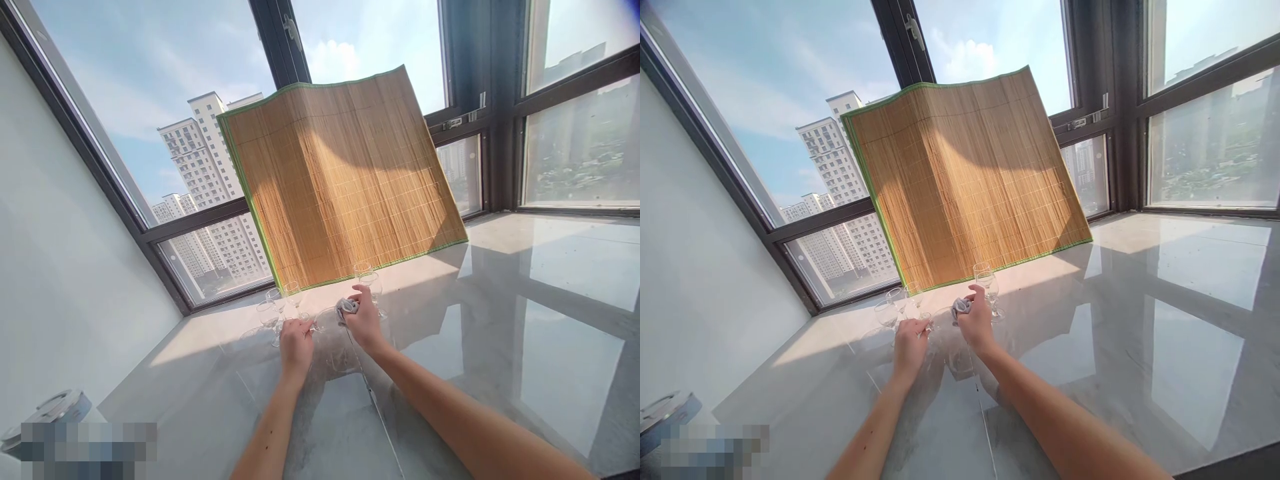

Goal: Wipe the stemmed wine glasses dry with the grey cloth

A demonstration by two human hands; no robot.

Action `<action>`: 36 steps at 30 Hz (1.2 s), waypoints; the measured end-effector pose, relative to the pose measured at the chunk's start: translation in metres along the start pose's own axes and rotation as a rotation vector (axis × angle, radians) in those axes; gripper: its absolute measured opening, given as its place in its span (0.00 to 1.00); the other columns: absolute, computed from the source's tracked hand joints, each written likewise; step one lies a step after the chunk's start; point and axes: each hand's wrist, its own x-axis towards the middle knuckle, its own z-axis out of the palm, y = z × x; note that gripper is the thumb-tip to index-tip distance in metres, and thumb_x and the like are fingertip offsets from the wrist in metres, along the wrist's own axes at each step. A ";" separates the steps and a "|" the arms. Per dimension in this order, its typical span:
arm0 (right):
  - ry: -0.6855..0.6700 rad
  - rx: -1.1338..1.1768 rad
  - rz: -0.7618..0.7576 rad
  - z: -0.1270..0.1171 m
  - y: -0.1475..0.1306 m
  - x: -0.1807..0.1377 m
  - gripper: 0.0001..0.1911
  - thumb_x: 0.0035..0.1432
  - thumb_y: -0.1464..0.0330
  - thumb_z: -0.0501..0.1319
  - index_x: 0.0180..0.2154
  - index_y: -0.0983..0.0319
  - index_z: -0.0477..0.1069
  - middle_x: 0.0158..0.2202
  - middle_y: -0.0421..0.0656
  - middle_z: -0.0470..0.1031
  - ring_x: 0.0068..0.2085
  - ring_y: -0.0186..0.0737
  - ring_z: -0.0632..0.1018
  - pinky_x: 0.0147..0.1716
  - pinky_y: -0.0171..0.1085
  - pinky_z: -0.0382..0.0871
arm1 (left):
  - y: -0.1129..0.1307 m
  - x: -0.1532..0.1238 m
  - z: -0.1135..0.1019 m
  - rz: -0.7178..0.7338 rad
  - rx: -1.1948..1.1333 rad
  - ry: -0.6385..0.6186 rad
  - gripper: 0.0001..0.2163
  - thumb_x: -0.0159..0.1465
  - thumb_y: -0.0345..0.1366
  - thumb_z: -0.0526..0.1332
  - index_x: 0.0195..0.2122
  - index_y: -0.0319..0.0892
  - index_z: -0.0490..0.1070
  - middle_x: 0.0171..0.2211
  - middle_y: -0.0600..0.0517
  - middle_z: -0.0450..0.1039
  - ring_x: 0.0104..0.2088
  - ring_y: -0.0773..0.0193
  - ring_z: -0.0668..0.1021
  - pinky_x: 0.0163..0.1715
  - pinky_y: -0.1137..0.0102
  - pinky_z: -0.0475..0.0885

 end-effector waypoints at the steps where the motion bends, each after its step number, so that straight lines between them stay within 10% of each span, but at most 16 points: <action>1: -0.016 0.001 -0.005 0.001 0.001 0.000 0.29 0.44 0.69 0.57 0.51 0.58 0.58 0.36 0.40 0.70 0.33 0.40 0.73 0.28 0.35 0.66 | 0.000 0.000 0.000 -0.004 0.018 0.005 0.13 0.62 0.26 0.59 0.42 0.44 0.81 0.34 0.49 0.77 0.42 0.57 0.71 0.44 0.65 0.69; 16: -0.198 0.088 -0.041 0.005 -0.005 -0.007 0.15 0.51 0.66 0.56 0.43 0.58 0.60 0.34 0.40 0.73 0.31 0.37 0.72 0.31 0.36 0.64 | -0.004 0.002 -0.006 -0.049 0.052 0.032 0.14 0.62 0.26 0.57 0.42 0.42 0.81 0.33 0.47 0.76 0.43 0.55 0.69 0.45 0.64 0.69; 36: -0.229 0.143 0.173 0.011 0.014 0.000 0.36 0.38 0.67 0.61 0.53 0.56 0.56 0.46 0.45 0.68 0.40 0.42 0.75 0.27 0.34 0.69 | -0.006 0.006 -0.016 0.164 0.155 0.231 0.15 0.62 0.22 0.56 0.37 0.45 0.81 0.29 0.49 0.73 0.41 0.55 0.67 0.41 0.63 0.68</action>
